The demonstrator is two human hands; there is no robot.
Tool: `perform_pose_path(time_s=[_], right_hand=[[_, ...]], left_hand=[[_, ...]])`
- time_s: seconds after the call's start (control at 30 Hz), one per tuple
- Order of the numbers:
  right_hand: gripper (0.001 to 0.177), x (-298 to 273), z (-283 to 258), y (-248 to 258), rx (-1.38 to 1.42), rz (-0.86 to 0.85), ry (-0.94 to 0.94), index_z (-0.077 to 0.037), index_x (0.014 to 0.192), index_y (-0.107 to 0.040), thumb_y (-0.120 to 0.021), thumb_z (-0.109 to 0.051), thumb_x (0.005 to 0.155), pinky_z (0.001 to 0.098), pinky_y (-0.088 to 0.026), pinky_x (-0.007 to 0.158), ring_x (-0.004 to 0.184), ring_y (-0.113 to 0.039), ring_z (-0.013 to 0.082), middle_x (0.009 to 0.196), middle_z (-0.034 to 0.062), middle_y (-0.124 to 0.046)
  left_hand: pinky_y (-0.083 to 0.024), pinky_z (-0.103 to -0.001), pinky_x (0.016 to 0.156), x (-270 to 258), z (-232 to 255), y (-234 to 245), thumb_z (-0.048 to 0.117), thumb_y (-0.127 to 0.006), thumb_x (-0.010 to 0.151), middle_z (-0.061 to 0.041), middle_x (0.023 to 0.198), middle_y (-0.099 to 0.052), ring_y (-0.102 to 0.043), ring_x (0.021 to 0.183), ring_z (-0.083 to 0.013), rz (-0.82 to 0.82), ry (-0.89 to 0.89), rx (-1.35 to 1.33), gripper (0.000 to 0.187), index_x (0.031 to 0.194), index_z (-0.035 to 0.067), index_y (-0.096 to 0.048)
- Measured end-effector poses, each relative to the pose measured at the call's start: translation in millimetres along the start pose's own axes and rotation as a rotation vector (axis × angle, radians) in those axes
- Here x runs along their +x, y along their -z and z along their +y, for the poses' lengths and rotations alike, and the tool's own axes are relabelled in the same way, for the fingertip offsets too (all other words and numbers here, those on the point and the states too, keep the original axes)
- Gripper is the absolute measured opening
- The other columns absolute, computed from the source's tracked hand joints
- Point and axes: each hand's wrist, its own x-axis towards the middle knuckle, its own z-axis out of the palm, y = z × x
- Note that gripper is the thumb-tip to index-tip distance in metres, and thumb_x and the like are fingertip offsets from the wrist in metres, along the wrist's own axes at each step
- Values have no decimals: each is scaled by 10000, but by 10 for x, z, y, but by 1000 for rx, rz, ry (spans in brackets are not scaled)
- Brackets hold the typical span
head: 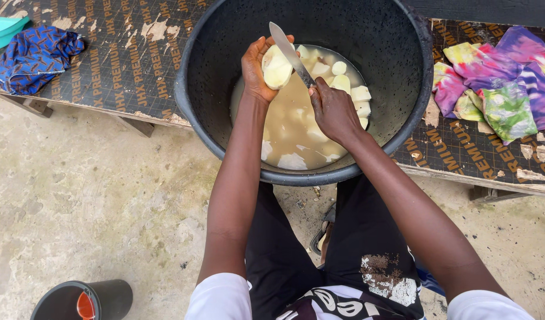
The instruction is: The person peels a tuber using a knife over a basin of water, chops the peeled tuber into smaller chunks, and drops them into the water before standing up to carry the basin across the yard.
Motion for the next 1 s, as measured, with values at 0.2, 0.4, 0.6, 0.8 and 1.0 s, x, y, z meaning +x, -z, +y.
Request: perform_pose_path(time_s=[0.2,0.4,0.6,0.8,1.0], right_hand=[[255,-29,-69,2,-53,9,-22,43,1154,-514,-480,-207,1117,518,-466,535,553,-630,407,633,209,-596],[231,-66,-71,-19,-52,105,12,54,1151,-489,-503,-173,1113,503,-463,488,514,-621,397,623,208,-596],[193,-103,-105,-53,-70,14,-7,11,1078,-485,-512,-178,1110,506,-482,516,539,-640,398,663,210,-624],[210,-85,-66,-80,-93,217,96,27,1138,-472,-542,-160,1075,501,-498,526,604,-657,421,741,236,-643],[196,-145,-81,-101,-112,30,-25,-4,1078,-475,-564,-177,1105,519,-501,579,631,-661,426,739,228,-657]], left_hand=[[-598,-468,884,-55,-136,-120,354,-480,1088,-197,1236,-692,-719,989,-356,-92,-77,33,296,1174,104,-613],[-603,-443,917,-118,-364,-244,413,-556,1024,-101,1192,-663,-678,967,-293,-63,51,-166,426,1225,46,-639],[-595,-480,929,-125,-66,-194,300,-593,1084,-169,1235,-670,-668,1057,-300,-187,-89,85,279,1191,43,-582],[-564,-369,839,-170,-420,-393,440,-474,1105,-164,1030,-629,-634,919,-267,-393,135,-374,453,1300,54,-608],[-555,-459,800,-267,-99,-492,568,-451,1094,-190,1139,-658,-631,931,-310,-271,-168,128,576,1087,10,-594]])
